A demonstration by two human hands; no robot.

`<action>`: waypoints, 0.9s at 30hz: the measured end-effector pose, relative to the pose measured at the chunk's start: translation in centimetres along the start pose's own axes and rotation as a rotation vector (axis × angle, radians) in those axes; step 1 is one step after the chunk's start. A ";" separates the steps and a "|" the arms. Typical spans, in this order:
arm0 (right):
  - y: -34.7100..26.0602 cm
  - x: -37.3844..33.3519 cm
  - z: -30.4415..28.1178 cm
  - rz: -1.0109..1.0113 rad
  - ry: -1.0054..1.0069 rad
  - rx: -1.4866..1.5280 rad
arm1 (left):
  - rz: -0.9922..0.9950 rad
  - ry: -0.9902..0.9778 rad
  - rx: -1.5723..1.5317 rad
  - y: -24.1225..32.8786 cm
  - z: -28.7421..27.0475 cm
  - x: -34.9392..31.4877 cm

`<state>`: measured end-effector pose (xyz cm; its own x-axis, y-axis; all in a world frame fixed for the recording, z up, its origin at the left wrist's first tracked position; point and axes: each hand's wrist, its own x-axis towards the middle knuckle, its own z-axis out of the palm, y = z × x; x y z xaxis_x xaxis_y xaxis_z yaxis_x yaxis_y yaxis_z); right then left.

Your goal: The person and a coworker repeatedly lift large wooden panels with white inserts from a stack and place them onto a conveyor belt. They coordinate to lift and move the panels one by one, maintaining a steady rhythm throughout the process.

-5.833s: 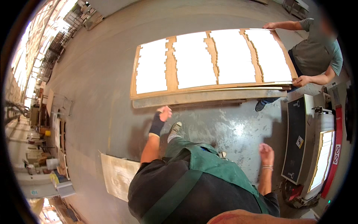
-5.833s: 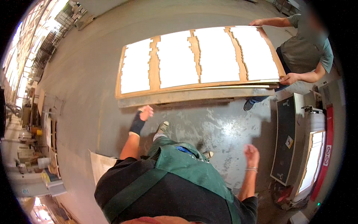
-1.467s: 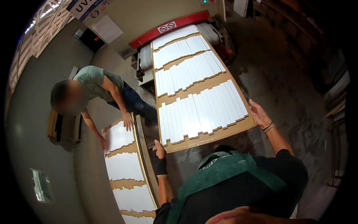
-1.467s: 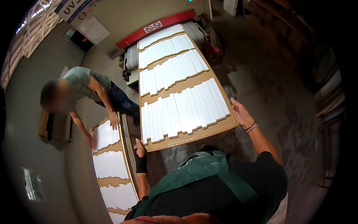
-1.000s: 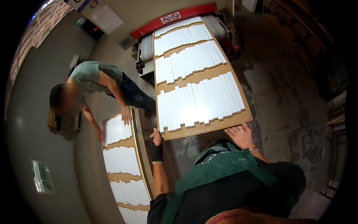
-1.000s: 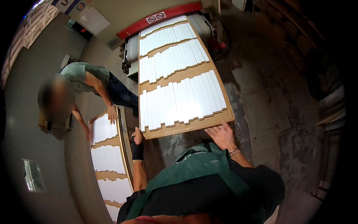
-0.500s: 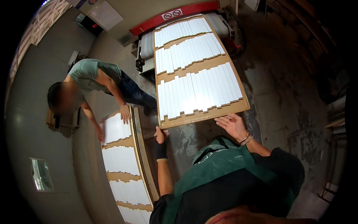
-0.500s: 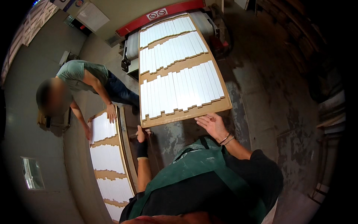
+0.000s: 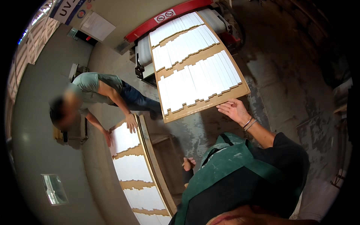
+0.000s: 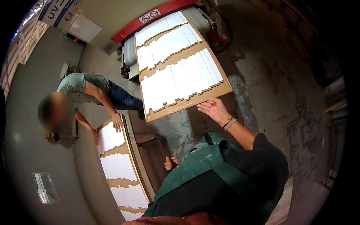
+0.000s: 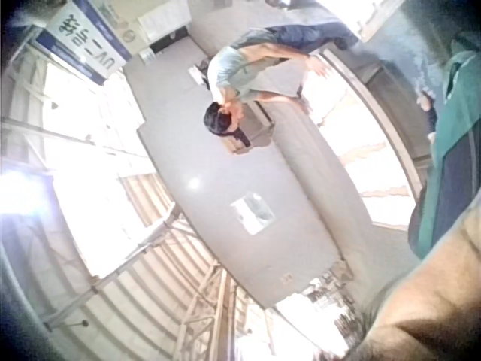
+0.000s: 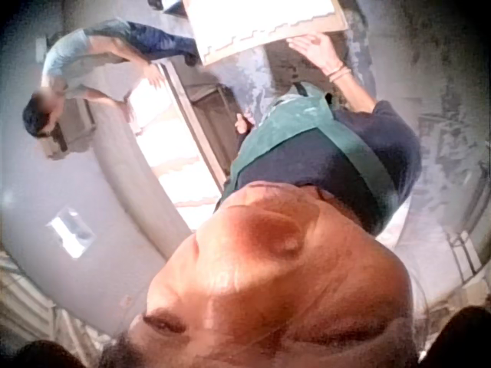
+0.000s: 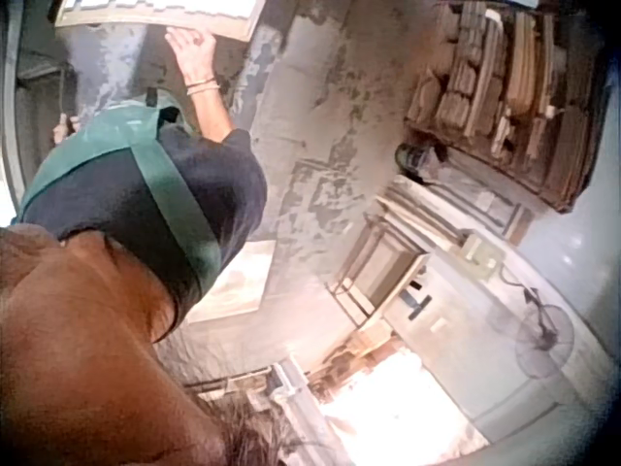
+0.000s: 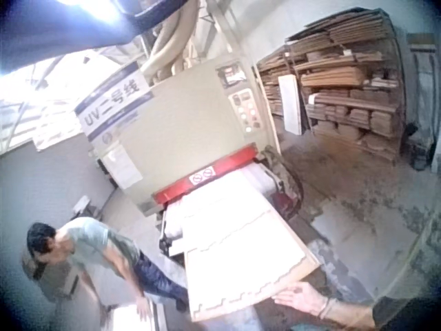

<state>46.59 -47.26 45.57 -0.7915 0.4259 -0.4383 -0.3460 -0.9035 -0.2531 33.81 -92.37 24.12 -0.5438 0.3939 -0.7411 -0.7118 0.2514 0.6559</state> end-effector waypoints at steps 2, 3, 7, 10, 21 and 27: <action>-0.5 1.2 -0.1 -0.019 0.007 -0.009 | -0.053 -0.008 -0.074 -0.5 -0.2 -0.1; -0.7 2.0 -0.2 -0.027 -0.004 -0.006 | -0.044 -0.023 -0.037 -0.4 -0.4 -0.4; -1.2 5.4 0.4 -0.045 -0.024 -0.015 | -0.044 0.023 0.043 0.7 -0.7 0.2; -1.4 8.2 0.9 -0.046 -0.037 -0.026 | -0.034 0.044 0.127 1.5 -0.8 0.5; -1.2 16.1 3.9 -0.072 0.015 -0.015 | -0.031 0.087 0.214 2.5 -1.7 2.0; -0.7 21.5 5.1 -0.069 0.029 -0.001 | -0.042 0.170 0.200 3.9 -2.1 2.4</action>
<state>27.28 -37.72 40.71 -0.7507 0.4886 -0.4445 -0.3988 -0.8717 -0.2847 28.81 -92.26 24.61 -0.5947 0.2295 -0.7705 -0.6425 0.4405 0.6271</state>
